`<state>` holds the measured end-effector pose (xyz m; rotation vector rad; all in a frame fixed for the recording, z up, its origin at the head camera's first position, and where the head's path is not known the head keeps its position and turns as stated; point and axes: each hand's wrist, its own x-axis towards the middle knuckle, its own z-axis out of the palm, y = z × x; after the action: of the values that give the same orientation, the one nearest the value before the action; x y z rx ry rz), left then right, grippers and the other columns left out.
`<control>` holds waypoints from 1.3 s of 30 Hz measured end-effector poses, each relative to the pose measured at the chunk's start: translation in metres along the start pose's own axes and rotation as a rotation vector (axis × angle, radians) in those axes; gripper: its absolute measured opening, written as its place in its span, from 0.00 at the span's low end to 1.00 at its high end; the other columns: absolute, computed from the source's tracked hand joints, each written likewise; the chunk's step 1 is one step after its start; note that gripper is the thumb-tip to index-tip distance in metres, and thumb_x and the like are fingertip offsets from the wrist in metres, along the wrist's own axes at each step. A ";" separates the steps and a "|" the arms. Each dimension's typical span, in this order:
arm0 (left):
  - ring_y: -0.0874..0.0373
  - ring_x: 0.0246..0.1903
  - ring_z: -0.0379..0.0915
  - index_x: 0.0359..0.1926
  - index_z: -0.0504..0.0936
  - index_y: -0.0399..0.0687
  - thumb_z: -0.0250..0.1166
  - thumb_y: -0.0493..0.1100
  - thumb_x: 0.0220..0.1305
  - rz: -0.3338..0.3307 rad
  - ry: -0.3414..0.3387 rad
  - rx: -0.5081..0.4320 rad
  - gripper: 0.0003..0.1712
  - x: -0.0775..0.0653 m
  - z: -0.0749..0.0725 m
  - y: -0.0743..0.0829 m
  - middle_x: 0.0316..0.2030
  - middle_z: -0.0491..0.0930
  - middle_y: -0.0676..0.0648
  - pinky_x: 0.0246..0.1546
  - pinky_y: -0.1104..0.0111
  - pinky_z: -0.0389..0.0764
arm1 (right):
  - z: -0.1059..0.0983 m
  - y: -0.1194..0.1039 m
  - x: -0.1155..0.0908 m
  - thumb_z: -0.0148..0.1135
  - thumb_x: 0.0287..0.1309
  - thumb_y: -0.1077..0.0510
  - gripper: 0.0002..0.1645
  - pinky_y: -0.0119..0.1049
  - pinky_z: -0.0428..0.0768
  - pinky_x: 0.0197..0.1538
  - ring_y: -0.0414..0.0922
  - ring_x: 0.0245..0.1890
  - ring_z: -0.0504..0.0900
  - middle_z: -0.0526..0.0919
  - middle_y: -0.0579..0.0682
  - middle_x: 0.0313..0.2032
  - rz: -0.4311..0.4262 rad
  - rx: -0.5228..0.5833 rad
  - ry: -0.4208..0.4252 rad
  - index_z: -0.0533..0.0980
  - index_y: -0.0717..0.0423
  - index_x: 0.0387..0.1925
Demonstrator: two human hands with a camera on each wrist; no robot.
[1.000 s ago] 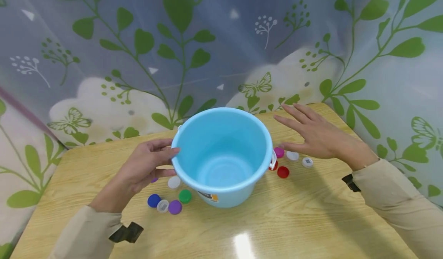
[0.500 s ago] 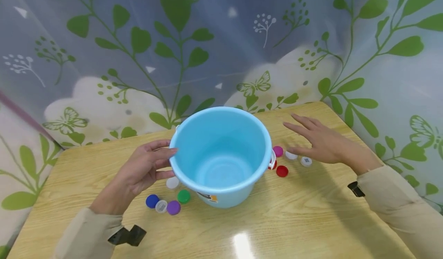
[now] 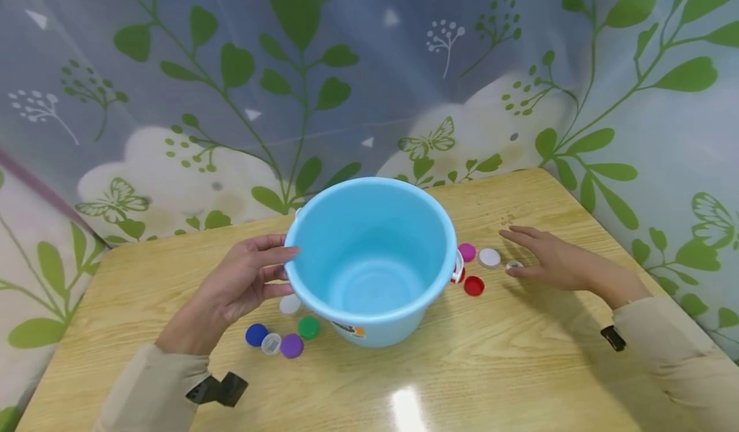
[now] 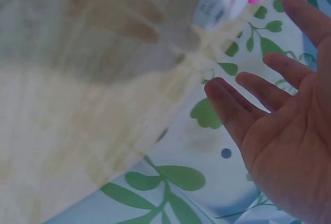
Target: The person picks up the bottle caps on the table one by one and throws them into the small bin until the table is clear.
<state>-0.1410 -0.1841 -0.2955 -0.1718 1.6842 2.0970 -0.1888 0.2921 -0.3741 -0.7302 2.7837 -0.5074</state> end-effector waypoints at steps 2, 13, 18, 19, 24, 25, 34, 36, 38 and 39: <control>0.57 0.27 0.80 0.52 0.68 0.34 0.63 0.36 0.64 0.008 -0.006 -0.012 0.19 -0.001 -0.001 0.000 0.33 0.78 0.43 0.32 0.65 0.85 | 0.003 0.002 -0.001 0.57 0.63 0.39 0.45 0.67 0.63 0.60 0.70 0.62 0.58 0.58 0.69 0.66 -0.005 0.001 0.006 0.57 0.63 0.69; 0.59 0.25 0.78 0.50 0.68 0.32 0.62 0.35 0.65 0.065 -0.015 -0.037 0.17 -0.004 0.001 -0.003 0.30 0.77 0.44 0.31 0.66 0.85 | 0.017 0.009 0.005 0.67 0.57 0.53 0.29 0.49 0.80 0.45 0.53 0.42 0.78 0.74 0.63 0.47 -0.039 -0.029 0.045 0.72 0.71 0.53; 0.59 0.25 0.78 0.50 0.68 0.32 0.63 0.36 0.65 0.078 -0.012 -0.024 0.17 -0.003 0.002 -0.003 0.30 0.77 0.44 0.32 0.65 0.85 | 0.020 0.011 0.005 0.68 0.56 0.58 0.18 0.38 0.78 0.35 0.43 0.33 0.73 0.75 0.52 0.38 -0.092 -0.031 0.066 0.76 0.66 0.43; 0.59 0.25 0.78 0.49 0.69 0.33 0.63 0.36 0.64 0.082 -0.010 -0.024 0.17 -0.003 0.002 -0.003 0.30 0.77 0.44 0.32 0.65 0.85 | 0.020 0.011 0.004 0.68 0.56 0.59 0.16 0.38 0.78 0.34 0.42 0.33 0.73 0.74 0.51 0.36 -0.096 -0.036 0.069 0.76 0.65 0.42; 0.59 0.24 0.78 0.47 0.70 0.34 0.63 0.35 0.64 0.097 -0.004 -0.032 0.14 -0.002 0.002 -0.005 0.29 0.77 0.44 0.31 0.66 0.85 | 0.021 0.013 0.004 0.67 0.55 0.63 0.11 0.38 0.78 0.34 0.42 0.33 0.73 0.74 0.48 0.34 -0.102 -0.046 0.087 0.77 0.63 0.39; 0.59 0.24 0.78 0.47 0.70 0.34 0.63 0.35 0.64 0.098 -0.005 -0.031 0.14 -0.002 0.002 -0.005 0.29 0.77 0.44 0.31 0.66 0.85 | 0.022 0.013 0.004 0.67 0.55 0.63 0.11 0.39 0.78 0.34 0.42 0.33 0.73 0.74 0.48 0.34 -0.101 -0.045 0.092 0.77 0.63 0.39; 0.59 0.23 0.78 0.47 0.70 0.34 0.62 0.35 0.65 0.104 -0.017 -0.028 0.13 -0.001 0.001 -0.007 0.27 0.77 0.44 0.30 0.67 0.85 | 0.027 0.012 0.003 0.68 0.55 0.64 0.11 0.41 0.80 0.36 0.43 0.33 0.75 0.75 0.50 0.34 -0.106 -0.057 0.129 0.78 0.65 0.39; 0.59 0.24 0.78 0.47 0.70 0.34 0.62 0.36 0.65 0.103 -0.017 -0.027 0.14 -0.001 0.001 -0.008 0.28 0.77 0.44 0.30 0.66 0.85 | 0.028 0.011 0.003 0.68 0.55 0.64 0.11 0.41 0.80 0.36 0.43 0.33 0.75 0.75 0.49 0.34 -0.101 -0.058 0.130 0.78 0.65 0.39; 0.58 0.24 0.78 0.47 0.70 0.34 0.63 0.36 0.65 0.102 -0.013 -0.027 0.14 0.000 0.001 -0.008 0.28 0.77 0.44 0.30 0.66 0.85 | 0.028 0.011 0.003 0.67 0.55 0.64 0.11 0.41 0.79 0.36 0.43 0.33 0.74 0.75 0.49 0.34 -0.094 -0.055 0.126 0.78 0.65 0.39; 0.58 0.24 0.78 0.48 0.70 0.34 0.63 0.36 0.65 0.102 -0.011 -0.025 0.14 0.000 0.001 -0.009 0.28 0.77 0.44 0.30 0.66 0.85 | 0.028 0.011 0.003 0.67 0.55 0.64 0.10 0.41 0.79 0.35 0.43 0.33 0.74 0.75 0.49 0.34 -0.086 -0.052 0.121 0.78 0.65 0.39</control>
<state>-0.1371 -0.1823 -0.3031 -0.0839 1.6933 2.1897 -0.1874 0.2919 -0.4045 -0.8617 2.8973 -0.5133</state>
